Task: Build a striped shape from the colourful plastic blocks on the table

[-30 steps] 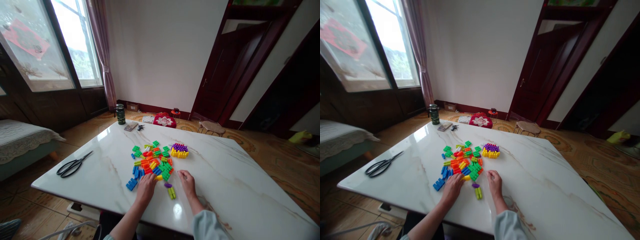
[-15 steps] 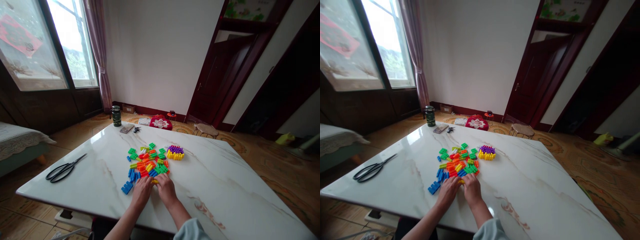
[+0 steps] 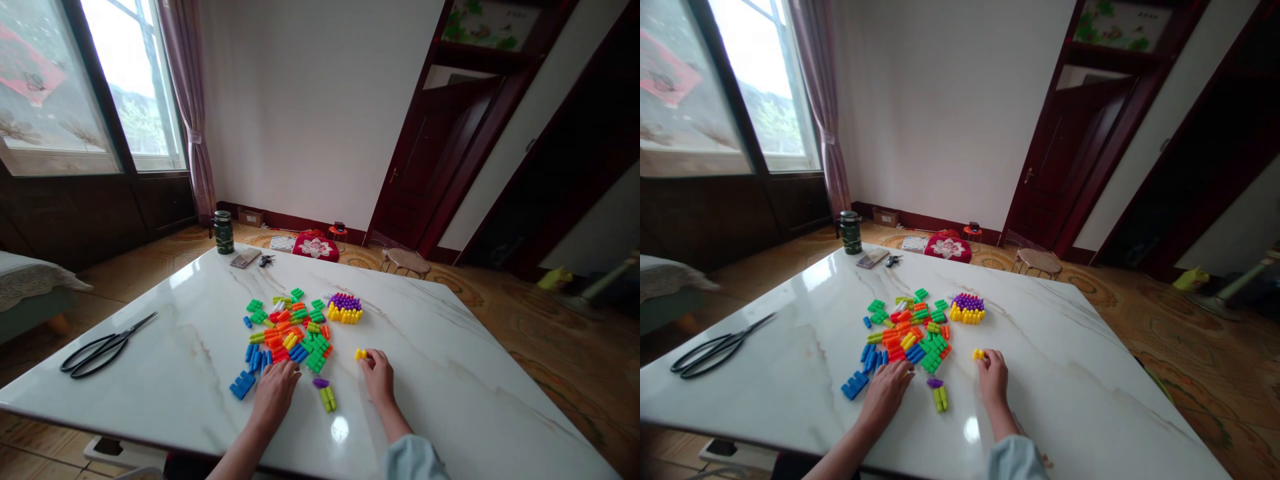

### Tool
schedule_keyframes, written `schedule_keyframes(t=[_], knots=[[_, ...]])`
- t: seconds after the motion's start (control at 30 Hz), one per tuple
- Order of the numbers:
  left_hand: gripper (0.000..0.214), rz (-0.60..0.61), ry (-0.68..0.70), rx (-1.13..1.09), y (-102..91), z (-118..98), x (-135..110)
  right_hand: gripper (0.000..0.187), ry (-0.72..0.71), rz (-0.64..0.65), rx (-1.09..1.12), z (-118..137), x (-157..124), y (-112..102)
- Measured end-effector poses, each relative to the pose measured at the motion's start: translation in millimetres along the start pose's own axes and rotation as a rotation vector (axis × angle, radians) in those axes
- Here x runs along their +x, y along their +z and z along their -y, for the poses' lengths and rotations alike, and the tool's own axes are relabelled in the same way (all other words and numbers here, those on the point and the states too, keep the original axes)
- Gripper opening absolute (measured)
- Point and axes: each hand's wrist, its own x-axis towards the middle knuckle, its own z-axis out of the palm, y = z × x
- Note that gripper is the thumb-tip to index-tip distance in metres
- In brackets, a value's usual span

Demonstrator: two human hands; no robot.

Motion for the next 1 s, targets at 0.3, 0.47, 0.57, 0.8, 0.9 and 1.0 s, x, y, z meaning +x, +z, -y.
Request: schedule_keyframes(t=[0.3,0.47,0.57,0.8,0.9,1.0], knots=[[0.022,0.001,0.011,0.047,2.5,0,2,0.023,0.104,-0.045,-0.033,-38,70,19],[0.021,-0.018,0.024,0.059,4.2,0,1,0.019,0.130,-0.079,-0.053,-41,103,38],[0.022,-0.017,0.032,0.065,4.5,0,1,0.019,0.143,-0.075,-0.055,-42,110,45],[0.020,0.013,0.019,0.084,5.2,1,0,0.035,0.166,-0.042,-0.020,-45,107,54],[0.021,0.013,0.019,0.086,4.2,0,0,0.043,0.171,-0.032,0.009,-42,104,54],[0.022,0.017,0.020,0.090,3.7,0,1,0.048,0.173,-0.033,0.028,-35,99,51]])
